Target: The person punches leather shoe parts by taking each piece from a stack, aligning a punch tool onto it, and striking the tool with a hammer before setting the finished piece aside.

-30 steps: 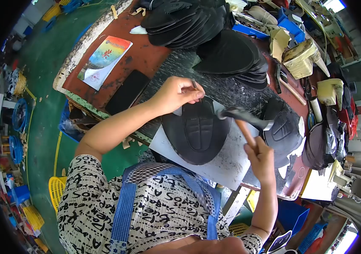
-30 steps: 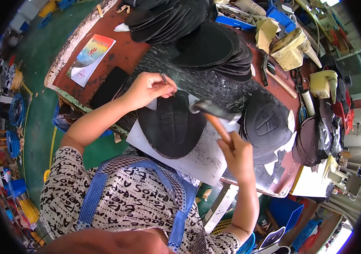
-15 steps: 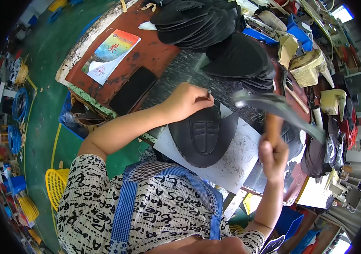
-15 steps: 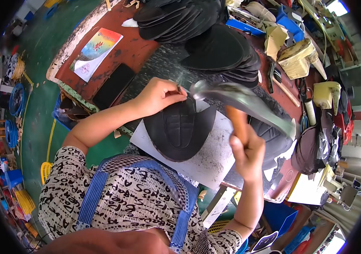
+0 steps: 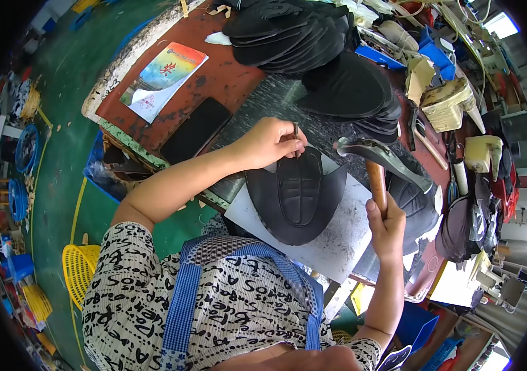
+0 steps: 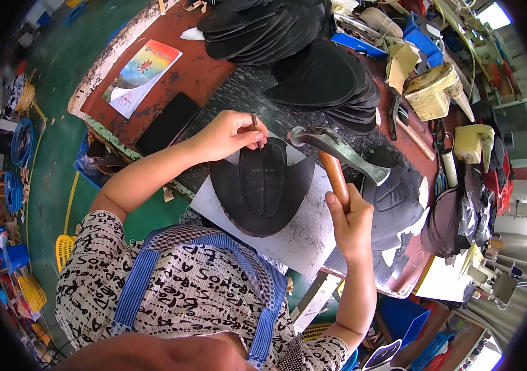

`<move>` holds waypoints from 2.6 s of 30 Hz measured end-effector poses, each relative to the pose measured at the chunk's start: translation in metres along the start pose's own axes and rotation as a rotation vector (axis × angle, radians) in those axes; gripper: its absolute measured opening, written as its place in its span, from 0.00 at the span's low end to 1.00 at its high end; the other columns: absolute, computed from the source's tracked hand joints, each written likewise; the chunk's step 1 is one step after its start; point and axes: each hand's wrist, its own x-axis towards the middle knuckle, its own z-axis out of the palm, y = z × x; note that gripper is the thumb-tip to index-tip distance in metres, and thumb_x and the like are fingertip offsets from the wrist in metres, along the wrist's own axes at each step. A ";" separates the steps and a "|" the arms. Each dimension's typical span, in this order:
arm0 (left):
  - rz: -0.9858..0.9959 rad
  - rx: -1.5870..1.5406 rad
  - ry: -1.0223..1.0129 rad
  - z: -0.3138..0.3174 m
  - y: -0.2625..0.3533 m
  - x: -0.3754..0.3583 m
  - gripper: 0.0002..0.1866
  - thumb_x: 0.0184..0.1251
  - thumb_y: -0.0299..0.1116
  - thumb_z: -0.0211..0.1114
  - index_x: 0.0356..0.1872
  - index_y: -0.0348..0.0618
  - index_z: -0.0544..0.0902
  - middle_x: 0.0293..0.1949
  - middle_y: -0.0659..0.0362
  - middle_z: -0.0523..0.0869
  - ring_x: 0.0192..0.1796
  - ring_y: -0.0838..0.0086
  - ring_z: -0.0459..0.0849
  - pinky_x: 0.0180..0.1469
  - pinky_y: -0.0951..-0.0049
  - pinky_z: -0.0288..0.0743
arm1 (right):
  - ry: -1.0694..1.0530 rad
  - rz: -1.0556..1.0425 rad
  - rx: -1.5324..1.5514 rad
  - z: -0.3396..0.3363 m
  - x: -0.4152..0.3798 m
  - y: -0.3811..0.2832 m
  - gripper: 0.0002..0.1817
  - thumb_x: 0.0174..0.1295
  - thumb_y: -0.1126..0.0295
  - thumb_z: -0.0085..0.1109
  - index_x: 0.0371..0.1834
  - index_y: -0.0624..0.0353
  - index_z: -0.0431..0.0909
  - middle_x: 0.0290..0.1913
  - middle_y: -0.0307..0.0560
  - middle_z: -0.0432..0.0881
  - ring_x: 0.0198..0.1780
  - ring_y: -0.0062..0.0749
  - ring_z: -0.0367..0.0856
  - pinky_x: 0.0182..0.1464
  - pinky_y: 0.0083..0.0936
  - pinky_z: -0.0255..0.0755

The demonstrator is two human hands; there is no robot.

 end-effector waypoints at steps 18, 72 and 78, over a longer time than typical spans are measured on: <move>0.645 0.542 0.295 -0.007 0.002 0.082 0.13 0.58 0.33 0.73 0.29 0.36 0.78 0.43 0.52 0.80 0.35 0.67 0.81 0.39 0.68 0.75 | -0.143 -0.637 -0.328 0.031 0.043 0.000 0.14 0.47 0.76 0.68 0.36 0.61 0.74 0.41 0.48 0.77 0.47 0.48 0.75 0.52 0.42 0.67; -0.005 -0.024 -0.124 0.006 -0.002 0.024 0.07 0.71 0.24 0.57 0.44 0.33 0.80 0.36 0.57 0.85 0.38 0.77 0.84 0.44 0.75 0.80 | 0.044 0.021 0.022 -0.006 -0.005 0.018 0.21 0.69 0.58 0.60 0.26 0.64 0.69 0.17 0.36 0.61 0.23 0.17 0.56 0.23 0.24 0.54; 0.056 0.075 -0.170 0.004 0.006 0.023 0.06 0.69 0.24 0.58 0.42 0.33 0.80 0.34 0.57 0.86 0.36 0.75 0.86 0.43 0.74 0.80 | 0.044 0.020 0.105 -0.015 -0.004 0.009 0.22 0.69 0.53 0.60 0.31 0.64 0.72 0.19 0.33 0.65 0.23 0.16 0.59 0.24 0.22 0.56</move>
